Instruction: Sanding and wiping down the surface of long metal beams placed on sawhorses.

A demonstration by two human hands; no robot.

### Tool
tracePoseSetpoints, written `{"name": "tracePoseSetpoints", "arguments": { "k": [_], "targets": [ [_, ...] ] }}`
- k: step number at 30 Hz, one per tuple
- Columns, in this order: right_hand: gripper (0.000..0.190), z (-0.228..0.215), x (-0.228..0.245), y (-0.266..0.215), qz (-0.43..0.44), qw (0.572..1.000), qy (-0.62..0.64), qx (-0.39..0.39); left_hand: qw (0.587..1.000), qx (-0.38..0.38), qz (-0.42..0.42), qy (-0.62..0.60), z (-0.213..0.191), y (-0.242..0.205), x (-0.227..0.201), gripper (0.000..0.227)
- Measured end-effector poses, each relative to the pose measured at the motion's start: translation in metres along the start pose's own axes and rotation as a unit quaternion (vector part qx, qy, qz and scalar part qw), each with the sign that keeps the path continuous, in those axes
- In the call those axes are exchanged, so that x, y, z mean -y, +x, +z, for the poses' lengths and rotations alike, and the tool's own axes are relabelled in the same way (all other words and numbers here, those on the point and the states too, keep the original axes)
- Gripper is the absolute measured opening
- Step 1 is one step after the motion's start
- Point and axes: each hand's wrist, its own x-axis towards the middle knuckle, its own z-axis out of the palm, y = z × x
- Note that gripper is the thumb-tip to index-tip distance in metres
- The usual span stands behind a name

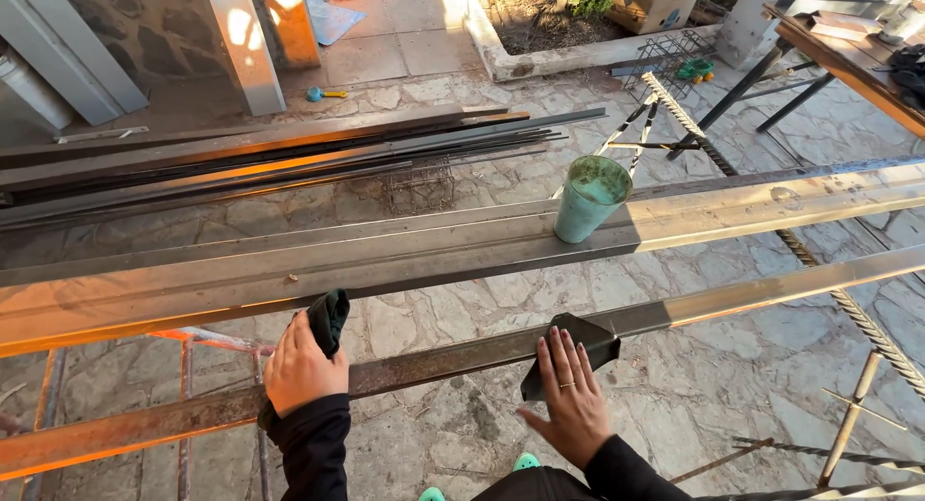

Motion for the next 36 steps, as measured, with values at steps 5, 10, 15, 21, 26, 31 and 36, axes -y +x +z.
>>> {"name": "tracePoseSetpoints", "arguments": {
  "k": [5,10,15,21,26,31,36],
  "targets": [
    [0.113,-0.002,-0.012,-0.002,0.017,0.998,0.063,0.010,1.000,-0.002,-0.002,-0.008,-0.001,0.000,0.000,0.067],
    [0.066,-0.046,-0.036,-0.015,0.004,0.989,0.137,-0.063,1.000,0.013,-0.005,-0.010,0.005,-0.002,0.003,0.073],
    [0.054,-0.072,-0.105,-0.023,0.092,0.990,-0.102,0.018,1.000,0.009,0.000,-0.007,0.005,-0.001,0.003,0.071],
    [0.042,-0.182,-0.156,0.031,0.305,0.946,0.108,0.038,1.000,0.007,-0.005,0.004,0.010,-0.003,0.005,0.077],
    [0.056,-0.254,-0.165,0.080,0.253,0.934,0.251,0.018,1.000,0.015,-0.008,-0.001,0.014,-0.006,0.006,0.081],
    [0.053,-0.290,-0.162,0.129,0.192,0.928,0.317,-0.031,1.000,0.009,-0.015,-0.006,0.019,-0.006,0.007,0.083],
    [0.072,-0.312,-0.163,0.176,0.122,0.941,0.306,0.074,1.000,0.010,-0.014,-0.013,0.023,-0.006,0.008,0.081]
  ]
}}
